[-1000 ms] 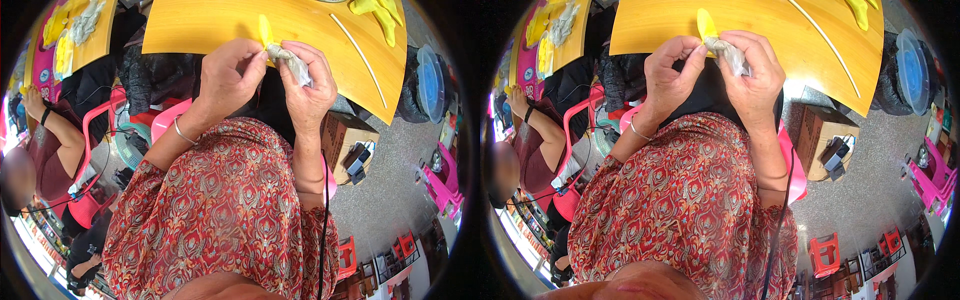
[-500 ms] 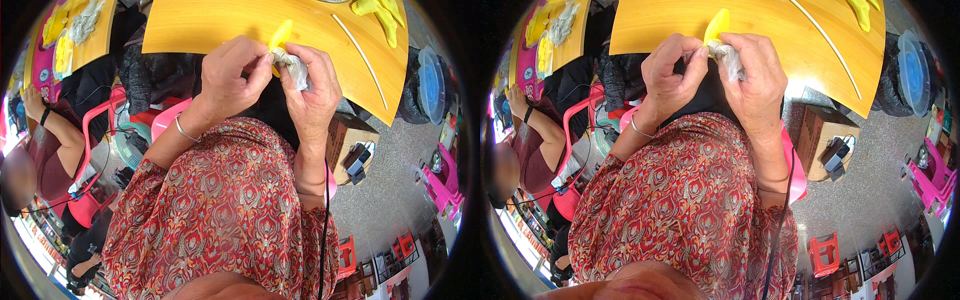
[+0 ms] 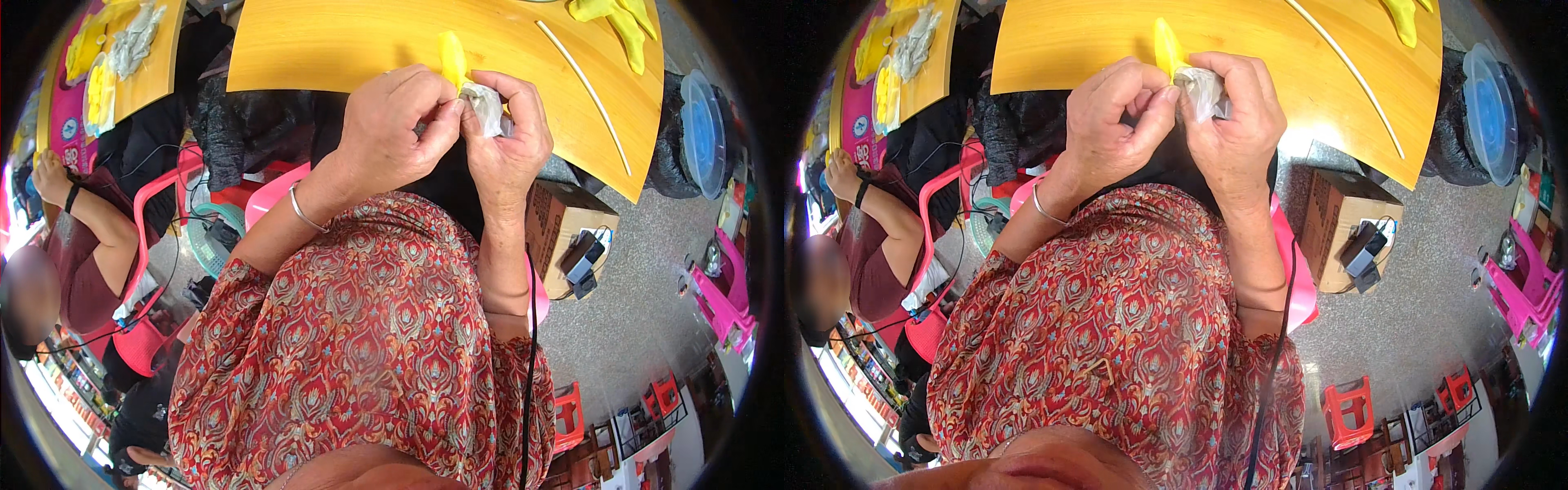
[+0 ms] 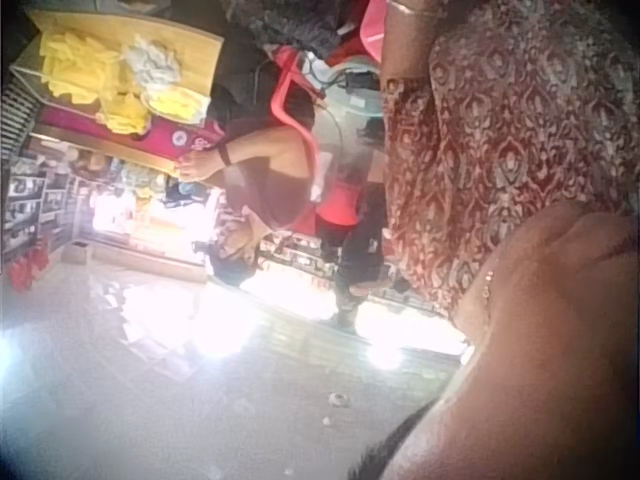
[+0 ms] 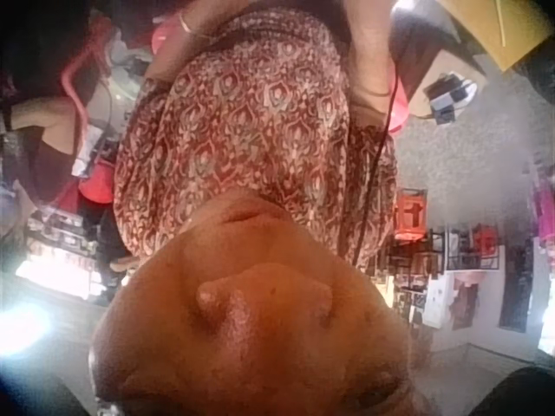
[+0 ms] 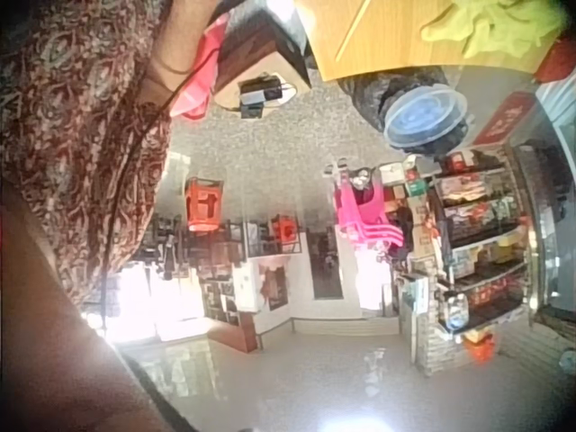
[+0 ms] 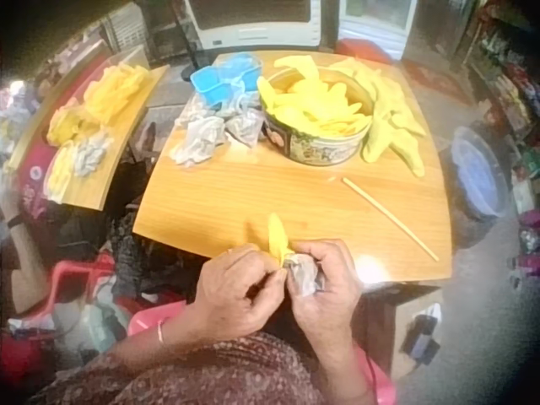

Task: Assembling components of shoes by hand using yellow fabric and adhesive/stuffing.

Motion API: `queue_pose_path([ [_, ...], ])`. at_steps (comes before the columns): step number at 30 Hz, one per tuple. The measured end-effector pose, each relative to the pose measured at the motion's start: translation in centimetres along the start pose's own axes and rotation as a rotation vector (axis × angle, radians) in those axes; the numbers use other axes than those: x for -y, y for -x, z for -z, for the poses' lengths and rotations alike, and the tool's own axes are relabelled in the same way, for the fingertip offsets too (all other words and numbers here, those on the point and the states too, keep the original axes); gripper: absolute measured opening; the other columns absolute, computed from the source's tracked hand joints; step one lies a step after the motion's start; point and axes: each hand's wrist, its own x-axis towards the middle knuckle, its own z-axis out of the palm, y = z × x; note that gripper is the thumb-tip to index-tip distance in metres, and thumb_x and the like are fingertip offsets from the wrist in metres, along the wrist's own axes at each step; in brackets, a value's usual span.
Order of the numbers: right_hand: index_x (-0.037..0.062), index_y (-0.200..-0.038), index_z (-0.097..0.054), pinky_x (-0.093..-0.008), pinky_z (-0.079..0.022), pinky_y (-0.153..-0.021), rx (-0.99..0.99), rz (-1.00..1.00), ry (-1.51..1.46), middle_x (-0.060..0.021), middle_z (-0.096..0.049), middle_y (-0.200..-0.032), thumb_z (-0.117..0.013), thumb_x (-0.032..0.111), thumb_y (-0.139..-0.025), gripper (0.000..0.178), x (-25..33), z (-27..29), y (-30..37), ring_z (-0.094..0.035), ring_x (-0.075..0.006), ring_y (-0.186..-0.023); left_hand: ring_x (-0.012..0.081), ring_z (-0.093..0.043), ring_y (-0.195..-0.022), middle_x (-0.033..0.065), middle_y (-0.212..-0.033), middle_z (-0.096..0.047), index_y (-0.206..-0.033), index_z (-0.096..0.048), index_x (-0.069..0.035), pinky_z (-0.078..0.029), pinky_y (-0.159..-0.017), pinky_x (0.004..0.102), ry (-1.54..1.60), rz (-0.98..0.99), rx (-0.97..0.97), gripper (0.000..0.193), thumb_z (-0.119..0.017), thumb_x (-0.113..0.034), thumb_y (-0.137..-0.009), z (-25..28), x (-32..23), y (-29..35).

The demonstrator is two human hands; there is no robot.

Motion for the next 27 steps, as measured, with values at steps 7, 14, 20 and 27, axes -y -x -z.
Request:
queue_pose_path([
  [7,0.0021,-0.093,-0.064,-0.0256,-0.048,-0.066,0.035,-0.099,-0.307,-0.0055,-0.063,-0.09,-0.075,0.0,-0.07,0.026,0.1,0.6,-0.1,-0.061,-0.0143,-0.077,0.01,-0.055,-0.058,0.0039,-0.068,-0.057,-0.084,-0.06,-0.003,-0.044,-0.053,0.0229,0.365,0.203,0.013,0.008,-0.067,-0.003,-0.081,-0.4,0.3,0.3],
  [14,-0.0024,-0.114,-0.065,-0.0314,-0.042,-0.094,0.459,-0.136,-0.826,-0.0194,-0.056,-0.122,-0.062,0.02,-0.086,0.035,0.2,3.1,-1.3,-0.049,-0.0231,-0.118,0.0048,-0.053,-0.06,-0.0007,-0.07,-0.059,-0.085,-0.061,-0.001,-0.043,-0.055,0.0201,0.616,0.337,-0.008,0.004,-0.065,-0.001,-0.083,0.4,0.4,0.5],
  [20,-0.004,-0.105,-0.067,-0.0277,-0.048,-0.086,0.408,-0.285,-0.816,-0.0165,-0.057,-0.122,-0.065,0.006,-0.085,0.023,-0.1,2.5,-0.7,-0.057,-0.0193,-0.107,0.0034,-0.052,-0.06,-0.001,-0.07,-0.059,-0.085,-0.061,-0.002,-0.042,-0.055,0.0191,0.6,0.327,0.017,0.004,-0.064,-0.001,-0.084,0.9,-0.2,0.5],
  [27,-0.0014,-0.099,-0.067,-0.0241,-0.05,-0.077,0.228,-0.42,-0.648,-0.0087,-0.064,-0.101,-0.068,-0.001,-0.081,0.018,1.7,2.0,-0.4,-0.062,-0.0132,-0.088,0.008,-0.052,-0.056,0.0017,-0.069,-0.057,-0.086,-0.059,-0.004,-0.041,-0.052,0.0221,0.469,0.13,0.065,0.009,-0.065,0.001,-0.081,1.4,-0.2,0.2],
])
